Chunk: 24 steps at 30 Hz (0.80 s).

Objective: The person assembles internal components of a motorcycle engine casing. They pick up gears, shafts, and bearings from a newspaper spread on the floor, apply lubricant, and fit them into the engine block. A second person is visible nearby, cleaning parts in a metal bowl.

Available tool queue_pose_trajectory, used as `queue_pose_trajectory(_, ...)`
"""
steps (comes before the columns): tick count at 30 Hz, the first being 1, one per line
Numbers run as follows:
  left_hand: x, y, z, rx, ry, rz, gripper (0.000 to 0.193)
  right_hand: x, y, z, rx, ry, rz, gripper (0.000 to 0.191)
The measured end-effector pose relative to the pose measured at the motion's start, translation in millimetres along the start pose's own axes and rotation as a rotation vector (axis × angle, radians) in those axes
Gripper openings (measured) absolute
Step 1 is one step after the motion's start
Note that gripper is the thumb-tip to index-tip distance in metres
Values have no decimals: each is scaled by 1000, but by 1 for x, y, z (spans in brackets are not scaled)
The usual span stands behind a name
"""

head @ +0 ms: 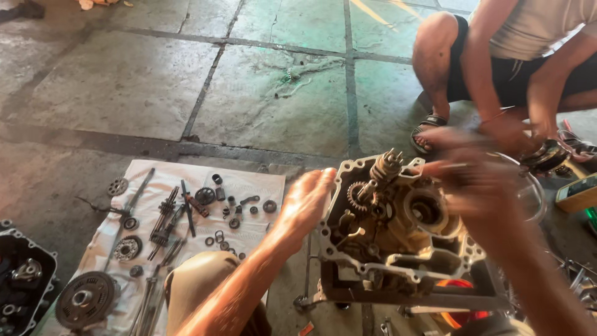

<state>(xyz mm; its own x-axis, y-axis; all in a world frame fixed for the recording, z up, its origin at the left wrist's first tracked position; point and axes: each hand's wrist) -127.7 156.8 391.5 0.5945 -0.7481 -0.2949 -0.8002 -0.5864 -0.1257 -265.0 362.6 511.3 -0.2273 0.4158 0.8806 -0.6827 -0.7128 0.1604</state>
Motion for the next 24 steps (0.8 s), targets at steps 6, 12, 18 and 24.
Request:
queue_pose_trajectory(6, 27, 11, -15, -187, 102, -136, 44, 5, -18, -51, -167, 692, -466, 30)
queue_pose_trajectory(12, 0, 25, -16, -383, 381, -75, 29, -42, -16, -94, -404, 417, -322, 38)
queue_pose_trajectory(18, -34, 40, -12, -593, 672, -55, 18, -64, -18, -132, -437, 432, -279, 42)
queue_pose_trajectory(24, -37, 56, -11, -429, 579, -125, 22, -75, -19, -157, -300, 406, -289, 46)
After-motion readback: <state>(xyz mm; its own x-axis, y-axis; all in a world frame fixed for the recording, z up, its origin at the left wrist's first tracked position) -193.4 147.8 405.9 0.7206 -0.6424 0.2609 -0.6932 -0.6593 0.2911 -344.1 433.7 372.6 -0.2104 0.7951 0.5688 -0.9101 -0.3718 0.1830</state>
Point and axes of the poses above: each hand's wrist, its own y-axis towards the middle knuckle, its own x-axis out of the back of the hand, z = x × y, and after that the axes turned 13 degrees about -y, right-handed
